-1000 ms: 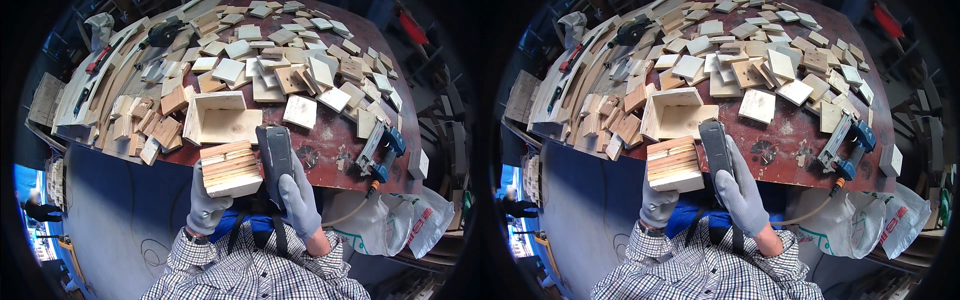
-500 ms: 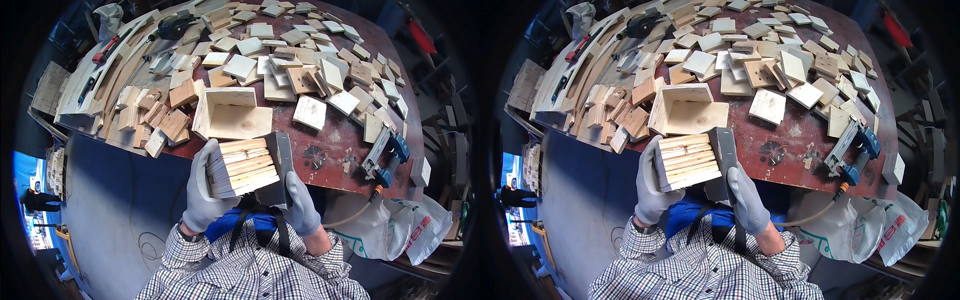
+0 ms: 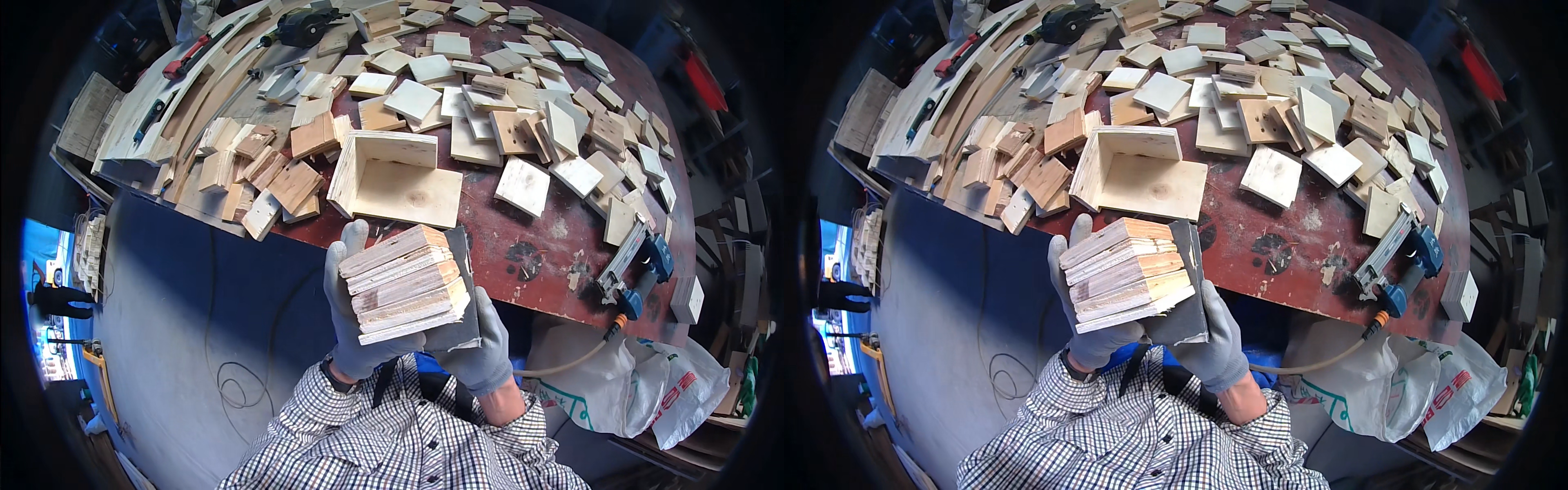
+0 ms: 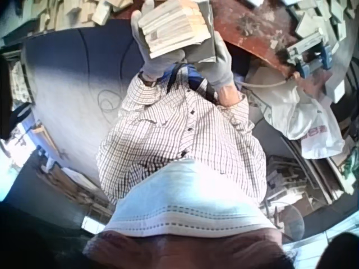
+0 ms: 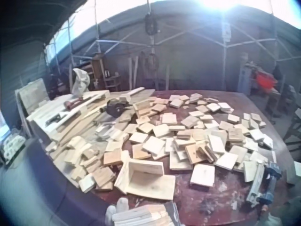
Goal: The person assembles small wooden boxes by stacking cut pieces and securing them with a nail gun. They then sand the edges of the assembled boxes with a sanding block.
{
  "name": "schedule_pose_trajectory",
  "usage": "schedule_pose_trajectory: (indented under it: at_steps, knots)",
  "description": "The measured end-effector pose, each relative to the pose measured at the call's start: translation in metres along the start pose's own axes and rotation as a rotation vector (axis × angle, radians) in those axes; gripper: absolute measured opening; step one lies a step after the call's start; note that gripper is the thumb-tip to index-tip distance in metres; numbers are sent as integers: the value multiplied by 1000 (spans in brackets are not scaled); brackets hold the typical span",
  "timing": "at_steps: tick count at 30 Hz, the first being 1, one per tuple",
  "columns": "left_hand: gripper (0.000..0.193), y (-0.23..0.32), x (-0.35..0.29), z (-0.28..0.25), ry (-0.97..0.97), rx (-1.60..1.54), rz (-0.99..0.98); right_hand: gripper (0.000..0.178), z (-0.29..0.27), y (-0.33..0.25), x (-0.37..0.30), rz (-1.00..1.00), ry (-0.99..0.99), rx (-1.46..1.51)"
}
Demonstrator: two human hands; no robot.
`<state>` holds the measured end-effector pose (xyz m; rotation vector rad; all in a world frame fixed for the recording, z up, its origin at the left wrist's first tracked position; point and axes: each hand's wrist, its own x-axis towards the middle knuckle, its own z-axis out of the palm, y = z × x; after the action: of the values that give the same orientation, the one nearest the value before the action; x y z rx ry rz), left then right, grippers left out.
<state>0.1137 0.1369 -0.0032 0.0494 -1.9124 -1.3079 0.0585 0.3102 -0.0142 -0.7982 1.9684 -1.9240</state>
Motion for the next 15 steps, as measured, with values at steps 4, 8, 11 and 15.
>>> schedule_pose_trajectory:
  at_steps: [4,8,11,15]
  knots:
    - [100,9,20,-21,-342,692,266,56,-12,9,0,-165,-38,-204]
    - [99,8,12,-24,-82,292,21,46,-26,-25,18,100,47,25]
    - [99,8,25,-27,-28,545,96,64,-41,-48,21,282,287,314]
    - [97,6,20,-23,-44,576,49,78,-33,-80,41,-297,59,-586]
